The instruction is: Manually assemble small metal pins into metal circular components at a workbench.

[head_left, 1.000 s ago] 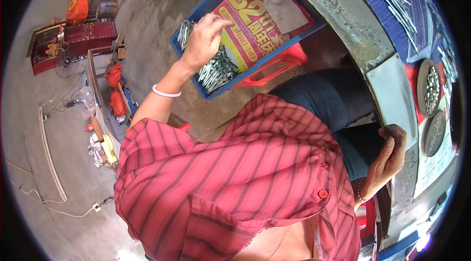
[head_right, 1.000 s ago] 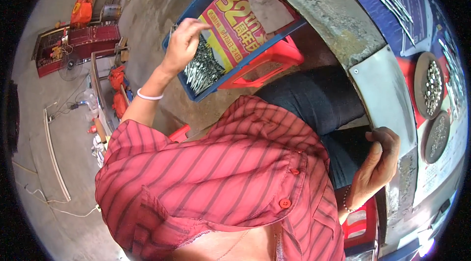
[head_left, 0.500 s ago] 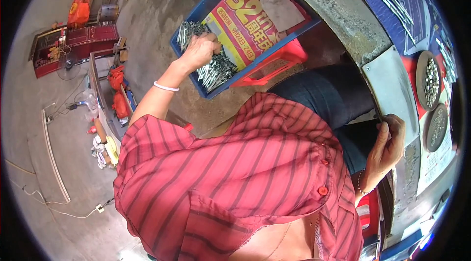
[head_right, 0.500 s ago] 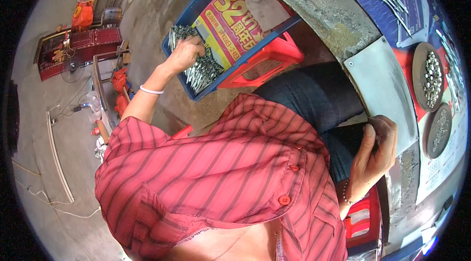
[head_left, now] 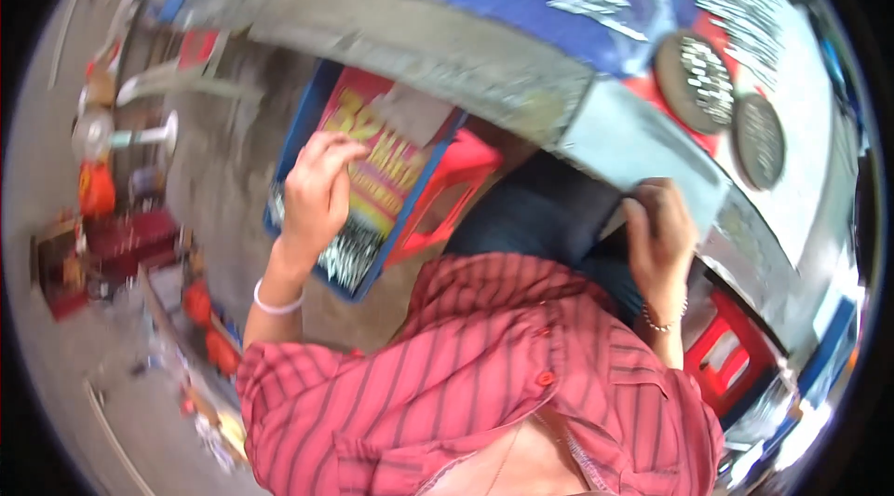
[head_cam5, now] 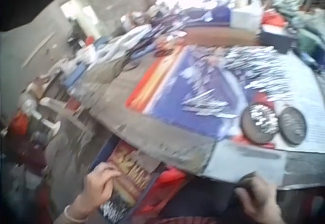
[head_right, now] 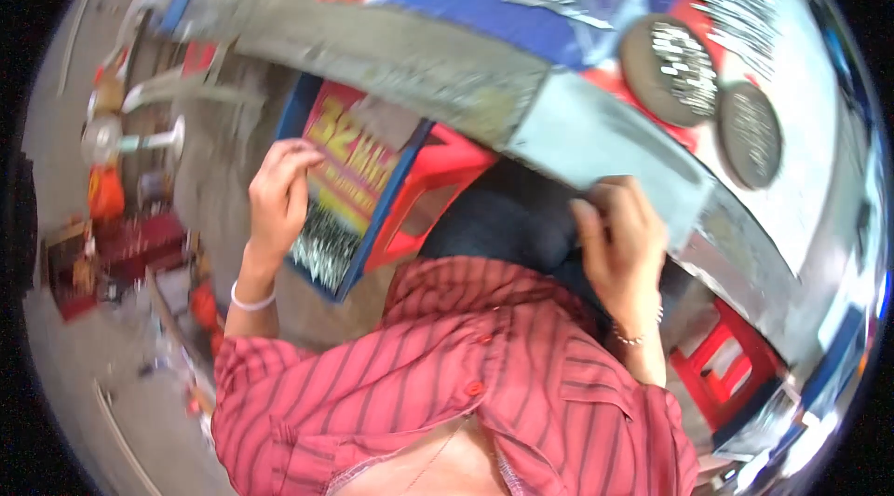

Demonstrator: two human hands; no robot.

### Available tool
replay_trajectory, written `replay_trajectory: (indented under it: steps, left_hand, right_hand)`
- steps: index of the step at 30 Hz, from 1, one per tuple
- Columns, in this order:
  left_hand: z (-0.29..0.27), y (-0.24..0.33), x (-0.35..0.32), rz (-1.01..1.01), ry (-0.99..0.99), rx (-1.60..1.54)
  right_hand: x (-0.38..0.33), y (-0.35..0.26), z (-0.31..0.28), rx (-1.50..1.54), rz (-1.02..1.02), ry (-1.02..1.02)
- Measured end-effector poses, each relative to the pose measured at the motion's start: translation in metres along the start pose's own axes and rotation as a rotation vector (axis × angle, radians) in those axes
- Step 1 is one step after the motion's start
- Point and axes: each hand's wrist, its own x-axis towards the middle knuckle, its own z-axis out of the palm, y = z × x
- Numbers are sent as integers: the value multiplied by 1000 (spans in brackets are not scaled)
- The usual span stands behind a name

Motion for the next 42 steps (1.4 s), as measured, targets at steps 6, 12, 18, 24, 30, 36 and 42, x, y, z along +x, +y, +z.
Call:
replay_trajectory:
  steps: [6, 12, 18, 24, 30, 36, 42]
  left_hand:
    - [38, 75, 109, 328, 31, -237]
    - [120, 66, 244, 314, 66, -300]
    - [155, 31, 315, 121, -163, -160]
    - [127, 32, 287, 128, 5, -636]
    - [83, 123, 156, 64, -22, -1036]
    - [127, 160, 55, -189, -483, -1325]
    - [143, 191, 50, 167, -397, -1374]
  right_hand:
    - [-10, 14, -5, 248, -38, 150]
    - [-15, 26, -5, 310, -132, 234]
    - [-10, 27, -5, 274, -196, 197]
    - [-11, 29, -22, 411, -146, 139]
    - [-4, 47, -109, 7, 158, 441]
    - [51, 113, -135, -646, 88, 99]
    - [64, 152, -156, -660, 186, -89]
